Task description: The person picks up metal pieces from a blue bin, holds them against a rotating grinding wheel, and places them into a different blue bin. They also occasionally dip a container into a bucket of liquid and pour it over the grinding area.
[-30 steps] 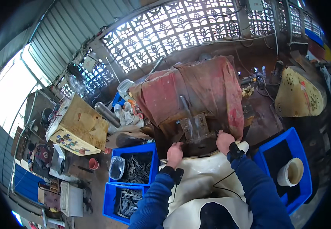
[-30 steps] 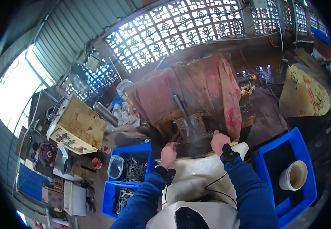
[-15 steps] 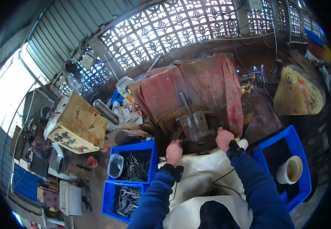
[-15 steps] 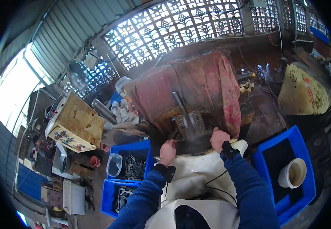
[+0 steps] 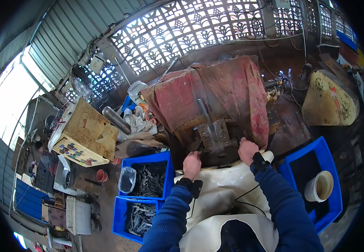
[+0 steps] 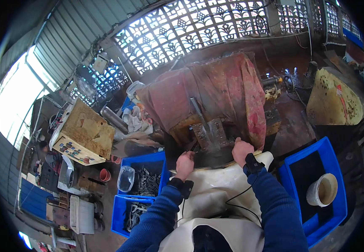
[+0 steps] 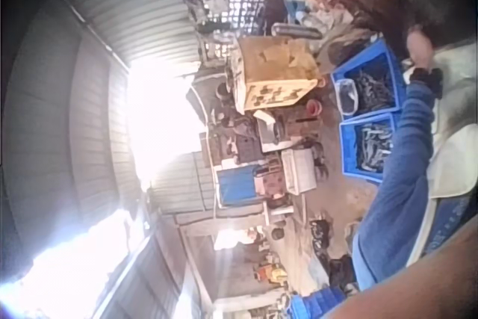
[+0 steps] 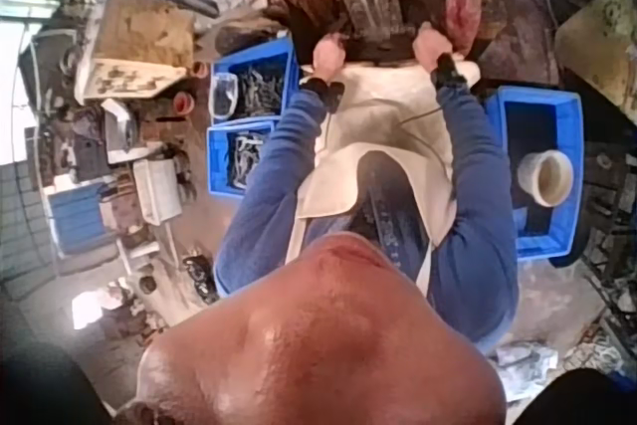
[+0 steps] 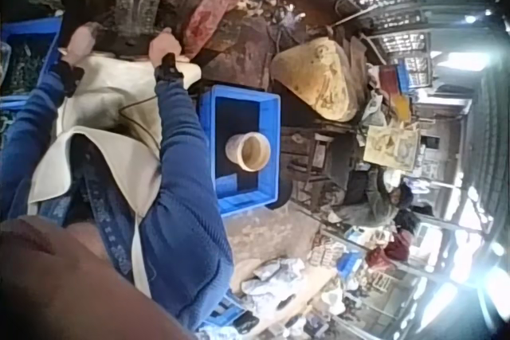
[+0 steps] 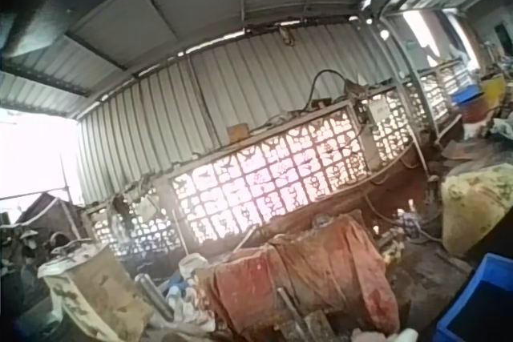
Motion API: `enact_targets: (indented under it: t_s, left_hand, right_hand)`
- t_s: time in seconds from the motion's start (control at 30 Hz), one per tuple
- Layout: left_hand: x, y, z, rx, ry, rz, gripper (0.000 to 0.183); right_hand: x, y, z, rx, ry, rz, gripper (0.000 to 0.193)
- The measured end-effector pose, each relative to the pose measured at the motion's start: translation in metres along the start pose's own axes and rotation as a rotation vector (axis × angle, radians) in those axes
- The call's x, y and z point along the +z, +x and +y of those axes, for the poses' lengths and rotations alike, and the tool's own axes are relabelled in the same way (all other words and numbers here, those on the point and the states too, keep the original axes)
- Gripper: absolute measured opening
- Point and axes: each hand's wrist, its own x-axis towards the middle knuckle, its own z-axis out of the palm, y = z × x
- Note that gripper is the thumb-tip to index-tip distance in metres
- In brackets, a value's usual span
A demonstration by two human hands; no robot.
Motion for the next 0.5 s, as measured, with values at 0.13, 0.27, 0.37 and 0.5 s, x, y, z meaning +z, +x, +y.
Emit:
enact_targets:
  t_s: [0.13,0.27,0.37,0.5]
  left_hand:
    - [-0.0011,-0.0004,0.0013,-0.018,-0.015,0.0,0.022]
    - [-0.0021,-0.0006,0.002,-0.018,-0.015,-0.006,0.022]
    - [-0.0018,-0.0008,0.0018,-0.033,-0.016,-0.041,0.022]
    - [0.0005,-0.0004,-0.0004,-0.029,-0.012,-0.038,0.022]
  right_hand:
    - [0.003,0.0003,0.0009,0.0,-0.003,0.017,0.019]
    - [0.0051,0.001,0.0019,0.009,-0.008,0.01,0.019]
    - [0.0044,0.0014,0.0007,0.046,-0.013,-0.021,0.016]
    - [0.001,0.0012,-0.0013,0.061,-0.008,-0.033,0.016]
